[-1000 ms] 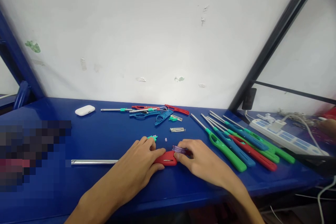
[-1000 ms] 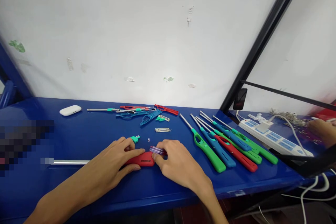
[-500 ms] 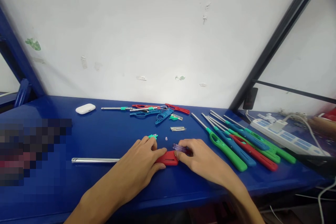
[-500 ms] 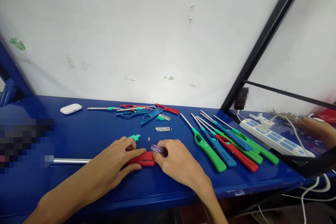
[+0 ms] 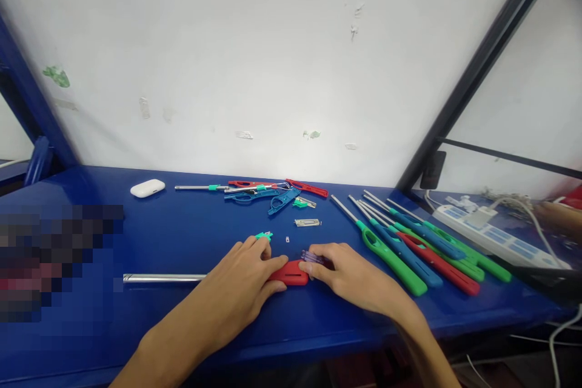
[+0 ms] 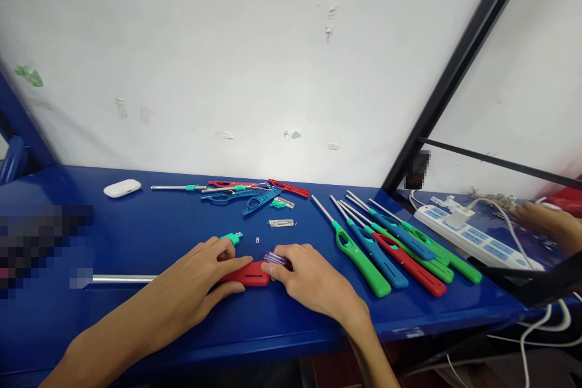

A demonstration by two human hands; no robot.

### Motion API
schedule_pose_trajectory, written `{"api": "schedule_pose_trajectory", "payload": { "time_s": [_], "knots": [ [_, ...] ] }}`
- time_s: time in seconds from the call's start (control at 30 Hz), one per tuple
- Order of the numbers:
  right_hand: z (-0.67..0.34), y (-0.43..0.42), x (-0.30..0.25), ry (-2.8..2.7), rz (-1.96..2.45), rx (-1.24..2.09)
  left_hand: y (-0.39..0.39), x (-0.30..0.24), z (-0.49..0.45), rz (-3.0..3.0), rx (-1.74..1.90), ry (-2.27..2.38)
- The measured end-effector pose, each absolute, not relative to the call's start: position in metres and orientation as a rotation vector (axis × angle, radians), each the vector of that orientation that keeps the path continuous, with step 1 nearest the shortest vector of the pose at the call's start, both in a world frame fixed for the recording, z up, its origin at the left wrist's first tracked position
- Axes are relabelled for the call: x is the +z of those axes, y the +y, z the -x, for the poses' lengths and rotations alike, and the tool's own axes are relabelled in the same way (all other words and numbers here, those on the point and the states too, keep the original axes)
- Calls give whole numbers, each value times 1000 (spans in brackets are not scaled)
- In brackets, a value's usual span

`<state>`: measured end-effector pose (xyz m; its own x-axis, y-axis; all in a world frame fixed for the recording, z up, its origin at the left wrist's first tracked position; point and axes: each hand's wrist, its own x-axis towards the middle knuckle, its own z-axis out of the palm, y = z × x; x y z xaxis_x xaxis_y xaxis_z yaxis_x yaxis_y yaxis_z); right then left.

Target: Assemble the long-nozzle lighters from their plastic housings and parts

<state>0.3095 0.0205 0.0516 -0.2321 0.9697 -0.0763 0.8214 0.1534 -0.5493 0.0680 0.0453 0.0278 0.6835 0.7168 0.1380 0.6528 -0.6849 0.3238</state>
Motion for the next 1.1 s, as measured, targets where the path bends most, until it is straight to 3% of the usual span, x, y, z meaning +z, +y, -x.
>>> {"api": "schedule_pose_trajectory", "payload": {
  "time_s": [0.5, 0.7, 1.1],
  "knots": [
    [-318, 22, 65, -1981, 1540, 581, 45, 28, -67, -2632, 411, 1100],
    [-305, 13, 69, -1639, 1157, 435, 44, 30, -68, -2644, 404, 1117],
    [-294, 10, 65, -1619, 1027, 606, 43, 33, -69, -2632, 375, 1127]
  ]
}}
